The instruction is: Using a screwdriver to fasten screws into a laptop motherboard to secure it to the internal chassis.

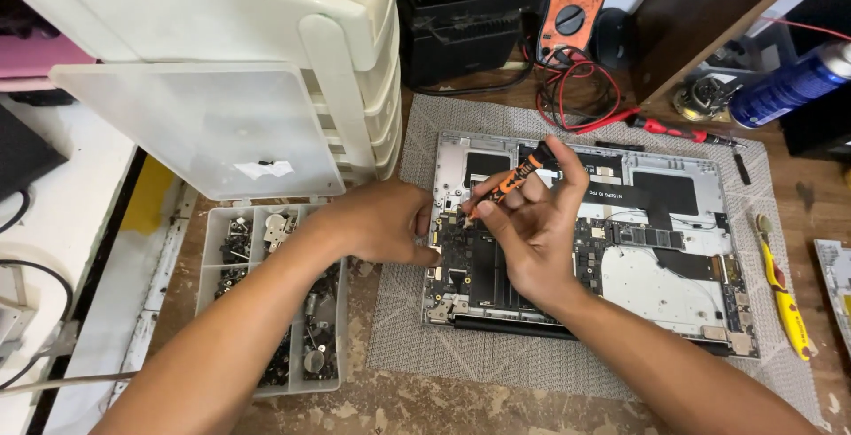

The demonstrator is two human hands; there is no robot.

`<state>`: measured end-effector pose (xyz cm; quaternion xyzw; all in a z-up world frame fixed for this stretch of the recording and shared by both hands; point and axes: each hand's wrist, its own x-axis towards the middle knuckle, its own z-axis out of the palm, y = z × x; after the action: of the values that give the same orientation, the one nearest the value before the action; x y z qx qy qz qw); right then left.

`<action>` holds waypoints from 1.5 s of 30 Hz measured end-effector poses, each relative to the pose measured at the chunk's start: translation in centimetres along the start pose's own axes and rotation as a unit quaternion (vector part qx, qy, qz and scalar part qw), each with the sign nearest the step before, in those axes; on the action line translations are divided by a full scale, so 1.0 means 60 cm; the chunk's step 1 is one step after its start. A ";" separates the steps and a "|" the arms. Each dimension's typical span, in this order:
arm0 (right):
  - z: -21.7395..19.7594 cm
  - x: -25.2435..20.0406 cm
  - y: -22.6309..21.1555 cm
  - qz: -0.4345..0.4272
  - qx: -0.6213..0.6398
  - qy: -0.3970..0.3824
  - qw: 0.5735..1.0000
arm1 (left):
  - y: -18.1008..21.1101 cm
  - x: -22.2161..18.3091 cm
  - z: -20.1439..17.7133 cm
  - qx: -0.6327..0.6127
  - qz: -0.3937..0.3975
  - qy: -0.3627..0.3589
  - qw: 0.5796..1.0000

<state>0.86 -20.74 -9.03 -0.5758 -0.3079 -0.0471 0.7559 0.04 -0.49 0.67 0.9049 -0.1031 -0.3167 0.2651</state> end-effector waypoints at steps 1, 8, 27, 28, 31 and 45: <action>0.000 0.000 0.000 0.000 0.000 0.000 1.000 | 0.001 -0.002 -0.001 0.000 0.000 0.000 1.000; -0.002 0.000 0.001 0.001 0.009 0.008 1.000 | 0.009 -0.007 -0.003 -0.008 -0.011 -0.005 1.000; -0.009 0.007 0.000 0.041 0.034 0.041 0.998 | -0.009 0.033 0.018 -0.039 -0.040 0.063 0.996; -0.009 0.007 0.001 0.041 0.034 0.041 0.998 | -0.009 0.032 0.018 -0.039 -0.041 0.062 0.996; -0.008 0.005 0.003 0.039 0.037 0.043 0.998 | -0.008 0.032 0.020 -0.046 -0.042 0.060 0.996; -0.007 0.010 -0.007 0.107 0.124 0.061 0.985 | 0.011 0.002 0.008 -0.108 0.086 0.160 0.977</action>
<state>1.34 -21.10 -8.43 -0.5034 -0.2011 0.0372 0.8395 -0.18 -1.30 0.67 0.8978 -0.1021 -0.1529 0.4002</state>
